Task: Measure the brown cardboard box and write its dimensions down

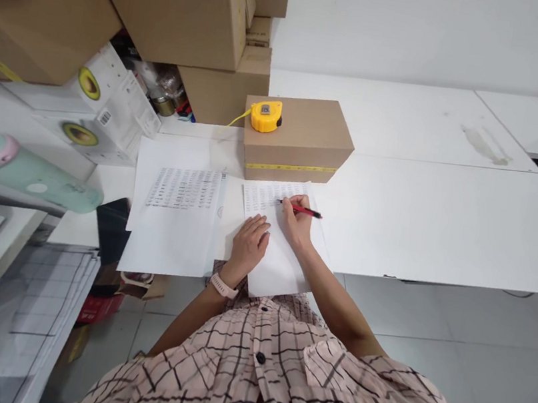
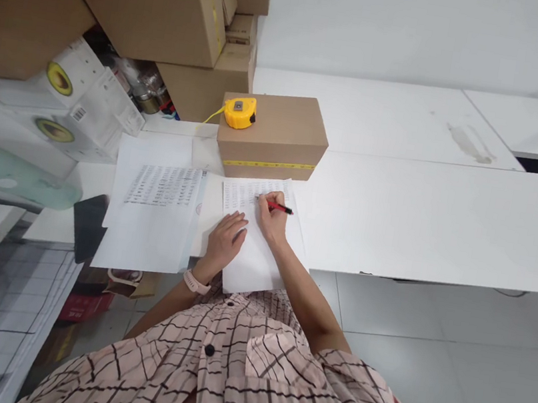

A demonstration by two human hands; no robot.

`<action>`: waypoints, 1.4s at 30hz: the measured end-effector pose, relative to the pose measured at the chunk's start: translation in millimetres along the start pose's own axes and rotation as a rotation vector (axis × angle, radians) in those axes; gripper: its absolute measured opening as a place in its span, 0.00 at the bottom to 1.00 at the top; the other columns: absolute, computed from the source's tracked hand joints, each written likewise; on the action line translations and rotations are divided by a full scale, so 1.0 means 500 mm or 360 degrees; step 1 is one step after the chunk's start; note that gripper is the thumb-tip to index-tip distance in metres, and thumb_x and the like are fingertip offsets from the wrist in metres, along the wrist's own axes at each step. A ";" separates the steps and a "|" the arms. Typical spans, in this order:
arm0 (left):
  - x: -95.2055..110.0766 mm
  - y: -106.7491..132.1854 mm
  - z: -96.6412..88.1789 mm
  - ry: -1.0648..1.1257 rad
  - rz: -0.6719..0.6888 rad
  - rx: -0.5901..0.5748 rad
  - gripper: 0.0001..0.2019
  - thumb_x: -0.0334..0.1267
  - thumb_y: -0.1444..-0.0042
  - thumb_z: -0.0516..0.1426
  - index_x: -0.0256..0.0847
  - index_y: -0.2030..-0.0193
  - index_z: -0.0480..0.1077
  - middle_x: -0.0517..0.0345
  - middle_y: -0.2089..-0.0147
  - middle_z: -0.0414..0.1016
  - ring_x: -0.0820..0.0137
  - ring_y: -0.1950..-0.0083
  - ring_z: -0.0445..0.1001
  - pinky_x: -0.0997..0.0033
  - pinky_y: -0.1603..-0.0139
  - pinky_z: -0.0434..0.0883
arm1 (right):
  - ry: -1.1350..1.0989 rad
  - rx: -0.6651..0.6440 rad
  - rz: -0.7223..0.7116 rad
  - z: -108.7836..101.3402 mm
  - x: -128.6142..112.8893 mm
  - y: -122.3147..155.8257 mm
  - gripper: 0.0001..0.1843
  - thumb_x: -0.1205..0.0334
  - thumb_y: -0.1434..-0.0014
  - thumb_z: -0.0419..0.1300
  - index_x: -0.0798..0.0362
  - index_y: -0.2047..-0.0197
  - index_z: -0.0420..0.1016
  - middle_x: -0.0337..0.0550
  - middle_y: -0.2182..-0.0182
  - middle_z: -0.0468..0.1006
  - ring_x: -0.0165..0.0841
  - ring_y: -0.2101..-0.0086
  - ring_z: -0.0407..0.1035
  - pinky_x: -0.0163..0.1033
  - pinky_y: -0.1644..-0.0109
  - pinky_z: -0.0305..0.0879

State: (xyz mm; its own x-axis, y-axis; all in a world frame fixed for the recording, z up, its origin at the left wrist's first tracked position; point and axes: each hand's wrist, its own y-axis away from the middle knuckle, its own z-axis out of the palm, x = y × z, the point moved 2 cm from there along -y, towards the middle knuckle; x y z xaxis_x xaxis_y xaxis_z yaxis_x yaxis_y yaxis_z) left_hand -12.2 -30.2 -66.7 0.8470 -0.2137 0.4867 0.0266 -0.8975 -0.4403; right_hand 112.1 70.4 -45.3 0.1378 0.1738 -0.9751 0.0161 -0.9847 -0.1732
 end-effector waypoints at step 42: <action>-0.064 -0.536 -0.158 -0.0003 -0.0302 0.0039 0.32 0.44 0.53 0.67 0.42 0.41 0.66 0.39 0.38 0.67 0.45 0.32 0.62 0.40 0.29 0.51 | 0.1236 -0.0128 -0.0431 -0.234 0.071 0.023 0.22 0.65 0.34 0.48 0.55 0.43 0.75 0.54 0.46 0.78 0.46 0.48 0.66 0.51 0.45 0.62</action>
State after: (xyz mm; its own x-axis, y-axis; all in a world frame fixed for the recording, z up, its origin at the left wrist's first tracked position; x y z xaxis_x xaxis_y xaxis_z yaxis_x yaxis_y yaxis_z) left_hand -88.6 186.6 95.4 0.8265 -0.0406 0.5615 0.1992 -0.9118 -0.3590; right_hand 233.2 64.3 -65.6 0.7639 0.3791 -0.5222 0.2139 -0.9122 -0.3494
